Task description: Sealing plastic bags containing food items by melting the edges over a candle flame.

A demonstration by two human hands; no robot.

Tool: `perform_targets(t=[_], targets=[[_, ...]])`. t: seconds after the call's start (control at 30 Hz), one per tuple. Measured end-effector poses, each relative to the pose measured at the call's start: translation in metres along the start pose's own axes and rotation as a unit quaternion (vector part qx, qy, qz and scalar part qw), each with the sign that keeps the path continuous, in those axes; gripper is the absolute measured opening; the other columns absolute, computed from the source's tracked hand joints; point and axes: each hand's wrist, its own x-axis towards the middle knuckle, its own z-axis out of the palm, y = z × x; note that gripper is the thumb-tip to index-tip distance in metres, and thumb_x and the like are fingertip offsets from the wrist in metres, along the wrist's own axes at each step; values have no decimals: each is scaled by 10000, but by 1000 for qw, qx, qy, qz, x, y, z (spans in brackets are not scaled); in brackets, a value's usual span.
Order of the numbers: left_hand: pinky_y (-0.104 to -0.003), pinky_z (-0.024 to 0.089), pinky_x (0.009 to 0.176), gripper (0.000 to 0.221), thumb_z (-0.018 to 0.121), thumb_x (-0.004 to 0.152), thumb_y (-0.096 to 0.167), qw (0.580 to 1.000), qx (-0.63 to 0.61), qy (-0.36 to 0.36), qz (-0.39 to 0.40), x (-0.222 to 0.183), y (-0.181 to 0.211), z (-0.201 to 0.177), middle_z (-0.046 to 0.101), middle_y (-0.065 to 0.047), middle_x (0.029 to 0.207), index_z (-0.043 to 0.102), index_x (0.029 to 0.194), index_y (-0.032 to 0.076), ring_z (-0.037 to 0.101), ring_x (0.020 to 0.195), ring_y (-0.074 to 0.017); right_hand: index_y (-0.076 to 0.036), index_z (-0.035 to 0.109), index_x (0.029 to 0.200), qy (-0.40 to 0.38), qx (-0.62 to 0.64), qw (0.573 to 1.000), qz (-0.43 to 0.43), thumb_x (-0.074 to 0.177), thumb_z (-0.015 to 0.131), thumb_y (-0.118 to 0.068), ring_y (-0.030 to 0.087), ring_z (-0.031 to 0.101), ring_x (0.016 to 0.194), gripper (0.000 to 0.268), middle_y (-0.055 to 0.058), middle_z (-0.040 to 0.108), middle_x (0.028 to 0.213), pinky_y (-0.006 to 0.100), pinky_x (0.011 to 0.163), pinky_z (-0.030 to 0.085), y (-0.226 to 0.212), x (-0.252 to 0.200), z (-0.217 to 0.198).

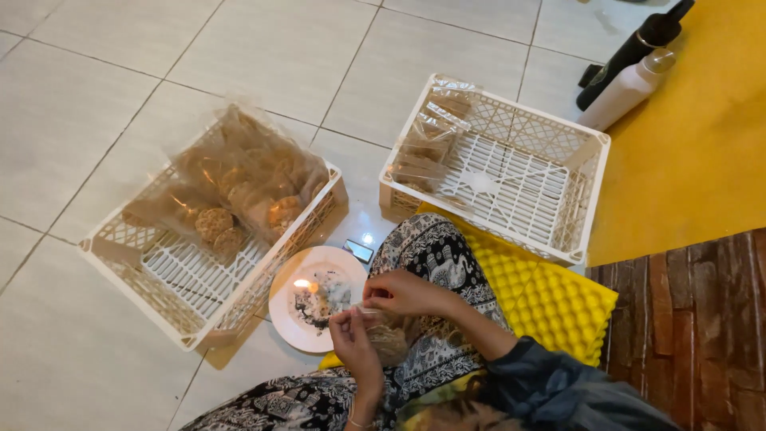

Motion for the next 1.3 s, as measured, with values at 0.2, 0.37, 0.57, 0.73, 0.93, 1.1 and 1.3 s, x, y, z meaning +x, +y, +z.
perform_targets(t=[0.2, 0.37, 0.57, 0.73, 0.93, 1.1, 1.3], targets=[[-305, 578, 755, 137, 574, 1021, 209, 996, -9, 79, -35, 12, 6, -21, 685, -95, 793, 580, 996, 74, 683, 751, -187, -109, 640, 1248, -155, 111, 981, 39, 986, 544, -455, 198, 706, 898, 445, 88, 700, 1123, 221, 632, 593, 14, 7, 8], [-312, 571, 706, 200, 599, 998, 286, 991, -9, 111, -73, 20, 8, -40, 703, -79, 791, 565, 972, 91, 688, 697, -185, -121, 691, 1254, -166, 205, 964, 40, 958, 570, -451, 196, 735, 1001, 460, 91, 754, 1150, 290, 843, 608, 27, 12, 24], [-288, 504, 765, 158, 606, 995, 261, 987, 27, 137, -77, 34, 20, -55, 736, -76, 785, 565, 991, 108, 661, 698, -137, -58, 651, 1323, -155, 360, 908, 148, 995, 534, -445, 216, 723, 1019, 520, 172, 733, 1192, 381, 828, 640, 17, 27, 36], [-238, 496, 655, 128, 595, 1017, 215, 987, -26, 141, -75, 49, 11, -61, 712, -95, 774, 541, 1006, 100, 681, 634, -132, -47, 598, 1316, -101, 402, 887, 206, 1005, 544, -519, 189, 715, 916, 568, 150, 728, 1057, 401, 734, 640, 28, 44, 51], [-271, 506, 701, 152, 599, 1033, 224, 989, -2, 120, -90, 65, 22, -54, 705, -99, 812, 563, 991, 83, 686, 704, -159, 62, 588, 1313, -18, 367, 908, 201, 1047, 525, -440, 311, 761, 844, 572, 245, 738, 1016, 431, 629, 644, 48, 59, 66], [-268, 506, 726, 152, 630, 994, 231, 985, -13, 107, -132, 72, 24, -49, 701, -90, 770, 579, 946, 96, 655, 705, -132, 75, 595, 1325, 36, 376, 904, 201, 1053, 541, -381, 361, 769, 809, 534, 253, 727, 1052, 496, 584, 634, 42, 55, 67], [-272, 504, 721, 178, 645, 983, 256, 982, -20, 103, -157, 74, 18, -44, 700, -98, 738, 590, 895, 112, 608, 727, -129, 111, 578, 1302, 76, 376, 897, 219, 1080, 472, -296, 383, 758, 776, 475, 250, 693, 965, 530, 577, 639, 42, 51, 69]])
